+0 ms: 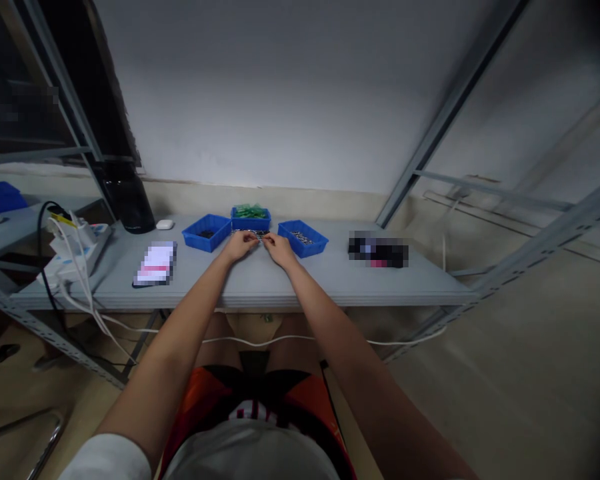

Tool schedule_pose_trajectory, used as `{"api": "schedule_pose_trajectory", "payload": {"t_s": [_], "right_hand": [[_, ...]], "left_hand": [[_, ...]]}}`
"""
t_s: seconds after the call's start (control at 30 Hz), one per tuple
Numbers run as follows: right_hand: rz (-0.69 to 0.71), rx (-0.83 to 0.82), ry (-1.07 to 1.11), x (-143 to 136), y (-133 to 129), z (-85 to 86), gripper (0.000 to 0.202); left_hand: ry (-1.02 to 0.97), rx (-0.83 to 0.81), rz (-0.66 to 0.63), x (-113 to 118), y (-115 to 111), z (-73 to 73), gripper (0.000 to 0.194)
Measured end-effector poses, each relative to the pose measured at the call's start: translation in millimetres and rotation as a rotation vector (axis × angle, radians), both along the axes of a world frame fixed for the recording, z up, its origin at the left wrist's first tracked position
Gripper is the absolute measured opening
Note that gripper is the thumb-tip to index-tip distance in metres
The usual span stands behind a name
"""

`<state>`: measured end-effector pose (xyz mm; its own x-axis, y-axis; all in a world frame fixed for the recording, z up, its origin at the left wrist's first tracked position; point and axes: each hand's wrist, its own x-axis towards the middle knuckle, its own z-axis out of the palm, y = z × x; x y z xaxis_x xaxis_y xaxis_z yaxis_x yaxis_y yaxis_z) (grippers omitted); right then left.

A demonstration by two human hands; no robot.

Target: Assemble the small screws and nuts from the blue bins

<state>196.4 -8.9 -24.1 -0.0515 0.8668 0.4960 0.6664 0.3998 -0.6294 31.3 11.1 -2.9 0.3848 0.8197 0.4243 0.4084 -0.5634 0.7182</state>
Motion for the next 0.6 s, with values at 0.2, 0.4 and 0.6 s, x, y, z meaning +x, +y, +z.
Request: {"api": "schedule_pose_trajectory", "payload": {"t_s": [0.2, 0.4, 0.6], "right_hand": [[-0.031, 0.003, 0.039, -0.2, -0.5, 2.4, 0.022], [-0.006, 0.003, -0.049, -0.1, -1.4, 0.9, 0.022], [0.035, 0.024, -0.126, -1.6, -0.7, -0.1, 0.02]], "left_hand": [[-0.009, 0.004, 0.025, -0.7, 3.1, -0.6, 0.017], [-0.011, 0.077, 0.078, -2.9, 6.6, -2.9, 0.021], [-0.047, 0.1, 0.12, -4.0, 9.4, -4.0, 0.024]]}}
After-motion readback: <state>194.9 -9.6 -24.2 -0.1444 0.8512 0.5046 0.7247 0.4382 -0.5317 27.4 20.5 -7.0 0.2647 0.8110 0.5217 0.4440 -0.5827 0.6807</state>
